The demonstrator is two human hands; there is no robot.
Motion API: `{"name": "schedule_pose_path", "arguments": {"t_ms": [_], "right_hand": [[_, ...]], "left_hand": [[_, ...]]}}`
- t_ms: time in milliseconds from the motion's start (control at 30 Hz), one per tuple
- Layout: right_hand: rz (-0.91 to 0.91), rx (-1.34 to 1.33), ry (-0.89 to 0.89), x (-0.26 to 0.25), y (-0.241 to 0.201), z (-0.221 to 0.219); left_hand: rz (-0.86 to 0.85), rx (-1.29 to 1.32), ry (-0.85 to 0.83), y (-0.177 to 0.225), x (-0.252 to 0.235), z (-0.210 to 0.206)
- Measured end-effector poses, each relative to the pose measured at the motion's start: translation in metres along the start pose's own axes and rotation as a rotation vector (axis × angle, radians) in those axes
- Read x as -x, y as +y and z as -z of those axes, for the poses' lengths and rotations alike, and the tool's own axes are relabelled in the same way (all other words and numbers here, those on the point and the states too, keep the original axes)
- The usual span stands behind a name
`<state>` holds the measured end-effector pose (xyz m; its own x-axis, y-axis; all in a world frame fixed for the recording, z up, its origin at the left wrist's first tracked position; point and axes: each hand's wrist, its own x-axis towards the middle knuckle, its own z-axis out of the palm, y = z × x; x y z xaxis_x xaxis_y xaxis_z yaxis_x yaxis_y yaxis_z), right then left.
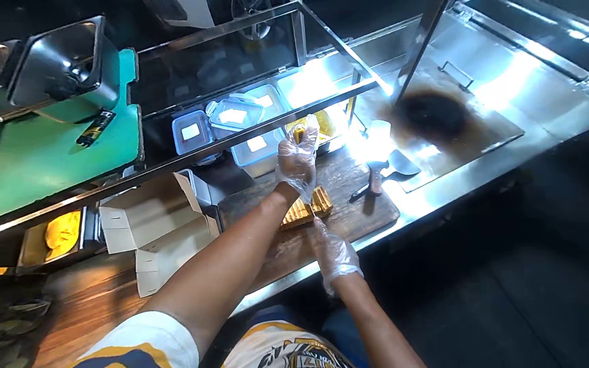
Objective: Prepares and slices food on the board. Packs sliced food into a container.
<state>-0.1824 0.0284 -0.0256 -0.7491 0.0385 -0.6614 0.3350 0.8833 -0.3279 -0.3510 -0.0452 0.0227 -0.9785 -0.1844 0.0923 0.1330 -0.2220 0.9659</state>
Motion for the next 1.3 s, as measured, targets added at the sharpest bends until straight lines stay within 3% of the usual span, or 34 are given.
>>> {"name": "schedule_pose_path", "arguments": {"t_ms": [200, 367, 567, 733, 800, 967, 1167, 1267, 1300], "right_hand": [[-0.017, 0.040, 0.024, 0.045, 0.026, -0.013], [-0.029, 0.004, 0.006, -0.010, -0.001, -0.012], [-0.022, 0.053, 0.057, 0.056, 0.038, -0.034], [-0.009, -0.035, 0.000, -0.018, 0.009, -0.026], [-0.013, -0.046, 0.001, -0.017, 0.012, -0.030], [-0.006, 0.040, 0.046, 0.042, 0.052, -0.061], [0.020, -0.042, 0.013, -0.026, 0.016, -0.038], [0.019, 0.043, 0.059, 0.017, 0.057, -0.071], [0.054, 0.071, 0.152, 0.043, 0.080, -0.089]], "left_hand": [[0.003, -0.023, 0.016, -0.001, -0.008, 0.000], [0.005, -0.035, 0.010, 0.001, -0.004, 0.001], [0.044, -0.030, 0.023, 0.001, -0.008, 0.001], [0.046, -0.072, -0.001, 0.002, -0.004, -0.001], [0.024, -0.061, -0.003, 0.000, -0.003, -0.001], [0.026, -0.048, 0.032, 0.002, -0.004, 0.004], [-0.038, -0.003, 0.018, -0.002, 0.004, 0.004], [-0.051, -0.006, 0.011, -0.001, 0.003, 0.005], [-0.056, -0.001, 0.016, -0.002, 0.002, 0.006]]}}
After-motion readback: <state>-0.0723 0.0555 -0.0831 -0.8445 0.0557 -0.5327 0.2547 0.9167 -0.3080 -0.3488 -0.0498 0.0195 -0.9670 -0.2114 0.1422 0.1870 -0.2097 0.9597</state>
